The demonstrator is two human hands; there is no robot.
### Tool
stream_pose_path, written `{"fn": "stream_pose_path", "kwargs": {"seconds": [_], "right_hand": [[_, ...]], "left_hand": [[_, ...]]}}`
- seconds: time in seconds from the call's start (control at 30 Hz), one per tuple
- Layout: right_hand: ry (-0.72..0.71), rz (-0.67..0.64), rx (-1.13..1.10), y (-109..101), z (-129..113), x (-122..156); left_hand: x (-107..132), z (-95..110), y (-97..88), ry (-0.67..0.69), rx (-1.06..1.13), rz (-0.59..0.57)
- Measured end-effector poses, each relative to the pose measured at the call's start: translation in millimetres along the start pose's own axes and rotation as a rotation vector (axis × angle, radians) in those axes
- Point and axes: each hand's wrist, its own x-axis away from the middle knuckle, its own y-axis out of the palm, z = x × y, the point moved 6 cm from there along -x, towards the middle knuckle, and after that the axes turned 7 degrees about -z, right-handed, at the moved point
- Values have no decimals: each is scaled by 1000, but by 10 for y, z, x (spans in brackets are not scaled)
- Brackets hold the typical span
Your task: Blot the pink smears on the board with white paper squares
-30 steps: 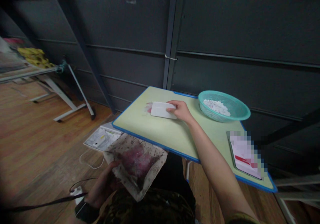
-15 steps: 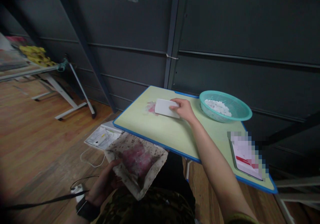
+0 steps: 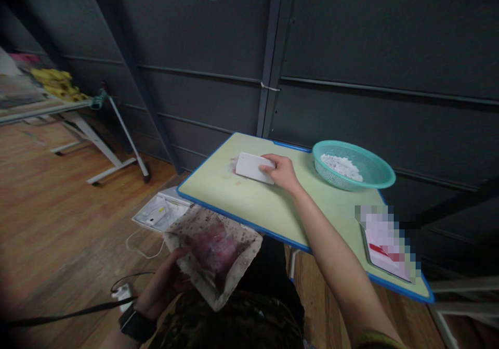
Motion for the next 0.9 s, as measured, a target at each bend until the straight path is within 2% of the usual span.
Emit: {"fn": "stream_pose_path", "kwargs": {"seconds": [0.1, 0.3, 0.53, 0.67, 0.9], "right_hand": [[-3, 41, 89, -37, 25, 1], [-15, -28, 129, 35, -7, 20], [-16, -24, 104, 52, -45, 25], [-13, -65, 35, 146, -36, 13], [-33, -105, 7, 398, -131, 4]], "left_hand": [[-20, -9, 20, 0, 11, -57], [-21, -40, 22, -65, 35, -96], [-7, -12, 29, -31, 46, -49], [0, -6, 23, -17, 23, -20], [-3, -18, 22, -18, -11, -43]]}}
